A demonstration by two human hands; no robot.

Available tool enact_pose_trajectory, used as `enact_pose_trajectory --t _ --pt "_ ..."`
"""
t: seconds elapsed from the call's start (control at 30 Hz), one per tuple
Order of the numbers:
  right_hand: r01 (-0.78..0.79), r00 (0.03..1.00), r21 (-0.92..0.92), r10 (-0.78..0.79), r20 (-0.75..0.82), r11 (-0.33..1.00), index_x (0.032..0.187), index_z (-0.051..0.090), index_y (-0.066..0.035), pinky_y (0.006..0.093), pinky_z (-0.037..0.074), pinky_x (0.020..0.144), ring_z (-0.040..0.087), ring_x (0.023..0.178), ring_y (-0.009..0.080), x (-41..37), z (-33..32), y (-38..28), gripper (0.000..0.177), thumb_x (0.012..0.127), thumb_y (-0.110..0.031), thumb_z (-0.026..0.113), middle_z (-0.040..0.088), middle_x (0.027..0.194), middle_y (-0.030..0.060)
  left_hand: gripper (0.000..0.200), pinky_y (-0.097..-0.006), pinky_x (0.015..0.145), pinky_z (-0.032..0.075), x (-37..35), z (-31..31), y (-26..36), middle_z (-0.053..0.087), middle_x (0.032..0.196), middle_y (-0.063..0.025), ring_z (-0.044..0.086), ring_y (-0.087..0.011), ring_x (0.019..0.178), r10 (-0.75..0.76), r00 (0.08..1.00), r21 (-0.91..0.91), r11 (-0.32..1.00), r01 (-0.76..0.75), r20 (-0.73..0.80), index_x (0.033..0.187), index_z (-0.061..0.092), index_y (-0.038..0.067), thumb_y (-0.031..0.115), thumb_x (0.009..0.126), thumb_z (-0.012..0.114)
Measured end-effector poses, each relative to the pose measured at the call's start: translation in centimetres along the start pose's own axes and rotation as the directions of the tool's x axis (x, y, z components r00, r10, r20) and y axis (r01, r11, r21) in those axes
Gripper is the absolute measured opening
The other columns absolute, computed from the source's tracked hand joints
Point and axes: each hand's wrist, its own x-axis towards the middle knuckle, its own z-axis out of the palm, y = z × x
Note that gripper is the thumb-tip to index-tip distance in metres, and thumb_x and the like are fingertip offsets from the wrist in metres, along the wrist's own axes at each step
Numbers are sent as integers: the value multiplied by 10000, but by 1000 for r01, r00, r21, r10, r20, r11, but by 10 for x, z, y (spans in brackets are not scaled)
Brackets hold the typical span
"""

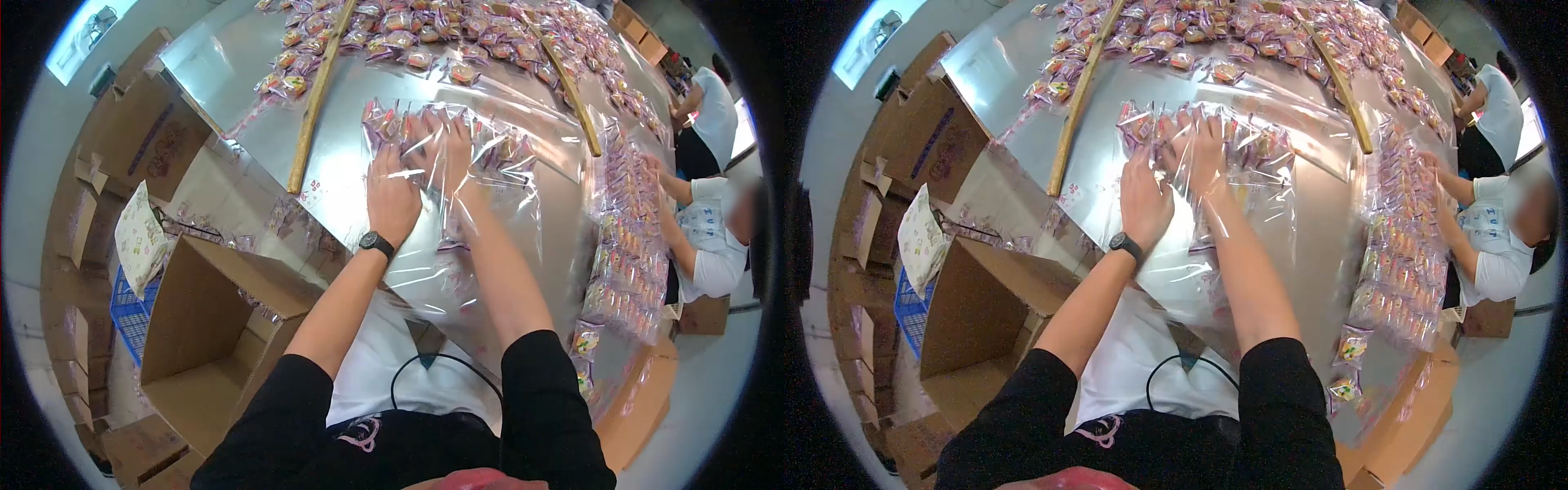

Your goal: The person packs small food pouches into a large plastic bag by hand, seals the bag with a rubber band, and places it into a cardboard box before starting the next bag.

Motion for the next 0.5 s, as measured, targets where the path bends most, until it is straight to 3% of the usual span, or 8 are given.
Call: enact_pose_trajectory --t 0.03,0.13,0.17,0.3,0.4,0.5 --pt "-9 996 -13 7 -89 1000 1325 675 -147 533 373 1130 592 1251 386 -1 6 0 568 804 -363 742 686 1281 173 659 -504 1217 293 0 1 -5 457 1478 -303 402 -450 1407 17 1000 26 1000 -17 15 1451 392 -114 65 864 633" --pt "-46 996 -38 43 -82 998 1328 679 -167 526 396 1105 597 1247 379 2 14 -3 583 781 -358 752 685 1275 170 667 -502 1234 271 -4 -1 -5 440 1508 -297 376 -442 1439 -18 1000 58 998 19 -8 1474 368 -120 99 886 595" --pt "-28 987 -71 16 -159 997 1303 690 -160 516 422 1058 616 1201 357 0 23 1 581 766 -369 761 698 1231 143 690 -505 1243 252 -6 -3 -7 408 1551 -290 357 -435 1460 -23 1000 15 1000 23 7 1499 342 -125 142 904 569" --pt "-142 990 -89 144 8 986 1264 706 -157 514 417 1025 609 1162 310 10 7 -7 542 777 -389 762 701 1169 91 672 -536 1237 258 -9 -4 -11 384 1582 -294 364 -446 1464 17 999 44 999 -19 36 1520 352 -102 158 932 545" --pt "-207 970 -149 223 94 967 1269 702 -159 517 392 1057 580 1214 313 18 7 -16 514 814 -394 746 689 1212 92 640 -549 1240 253 -13 -2 -8 392 1579 -290 369 -456 1463 35 998 145 989 -41 45 1514 377 -85 161 946 541" --pt "-227 949 -193 261 177 955 1320 670 -170 537 365 1094 555 1259 328 24 15 -11 537 845 -413 726 667 1281 98 632 -555 1248 241 -8 -7 -4 386 1587 -282 362 -454 1473 -66 974 115 993 42 218 1507 388 -79 172 951 550"
